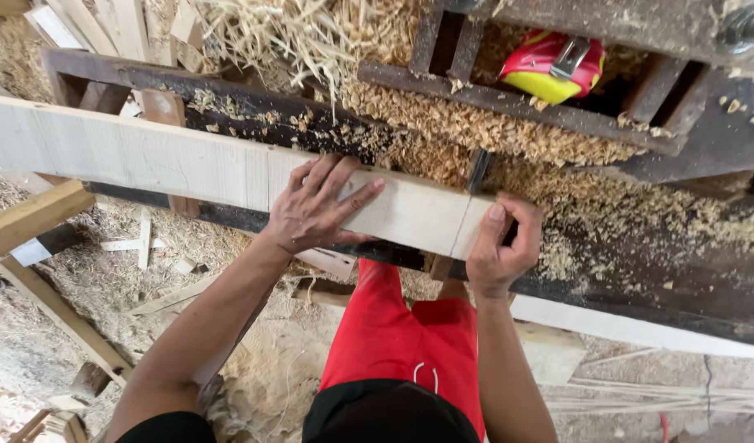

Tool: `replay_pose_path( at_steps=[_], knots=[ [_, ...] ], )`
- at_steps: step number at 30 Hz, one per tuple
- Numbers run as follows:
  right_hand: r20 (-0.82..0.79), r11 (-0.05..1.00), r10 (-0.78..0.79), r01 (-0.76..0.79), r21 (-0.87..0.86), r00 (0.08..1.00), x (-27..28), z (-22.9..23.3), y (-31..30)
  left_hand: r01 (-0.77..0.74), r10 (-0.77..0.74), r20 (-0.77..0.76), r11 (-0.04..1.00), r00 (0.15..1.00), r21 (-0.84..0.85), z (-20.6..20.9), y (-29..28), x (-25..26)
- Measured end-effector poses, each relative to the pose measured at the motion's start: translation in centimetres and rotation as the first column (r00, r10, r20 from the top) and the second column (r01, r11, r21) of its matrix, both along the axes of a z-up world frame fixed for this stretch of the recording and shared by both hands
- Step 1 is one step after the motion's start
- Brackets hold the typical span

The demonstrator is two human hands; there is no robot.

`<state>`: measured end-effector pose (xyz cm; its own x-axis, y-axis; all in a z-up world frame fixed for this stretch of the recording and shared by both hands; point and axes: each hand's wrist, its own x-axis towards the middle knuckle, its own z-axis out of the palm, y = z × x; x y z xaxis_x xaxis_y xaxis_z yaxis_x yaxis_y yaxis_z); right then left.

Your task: The person processes a long wooden board by hand, feeding it into a woodworking machine and moving it along a guide. They repeatedly pick up and place the board, sliding it through the equipment covered in wood shavings.

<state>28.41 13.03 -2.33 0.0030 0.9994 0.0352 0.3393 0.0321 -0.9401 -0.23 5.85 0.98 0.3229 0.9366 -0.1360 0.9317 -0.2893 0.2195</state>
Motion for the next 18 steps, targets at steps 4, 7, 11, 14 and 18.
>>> replay_pose_path(
  at_steps=[4,7,11,14,18],
  knots=[
    [0.034,1.000,-0.018,0.018,-0.005,0.999,1.0,-1.6,-0.3,0.024,-0.024,-0.034,1.000,0.999,-0.001,-1.3,0.2,-0.1],
    [0.024,0.994,-0.055,0.057,-0.089,0.998,1.3,-2.5,-0.6,0.039,-0.040,-0.059,0.999,0.997,-0.019,-1.7,0.0,-0.4],
    [0.053,0.999,-0.016,0.014,0.036,0.998,0.7,-2.2,0.9,0.016,-0.016,-0.026,1.000,1.000,-0.006,-1.7,1.0,-0.2],
    [0.061,1.000,-0.002,0.004,-0.027,0.998,0.3,0.5,-0.6,0.015,-0.014,0.022,0.999,1.000,-0.032,-0.6,0.1,0.1],
    [-0.013,0.985,-0.011,0.009,-0.170,1.000,1.4,2.8,-3.7,0.057,-0.065,-0.029,0.969,0.997,-0.239,0.4,-1.8,1.2]
  ],
)
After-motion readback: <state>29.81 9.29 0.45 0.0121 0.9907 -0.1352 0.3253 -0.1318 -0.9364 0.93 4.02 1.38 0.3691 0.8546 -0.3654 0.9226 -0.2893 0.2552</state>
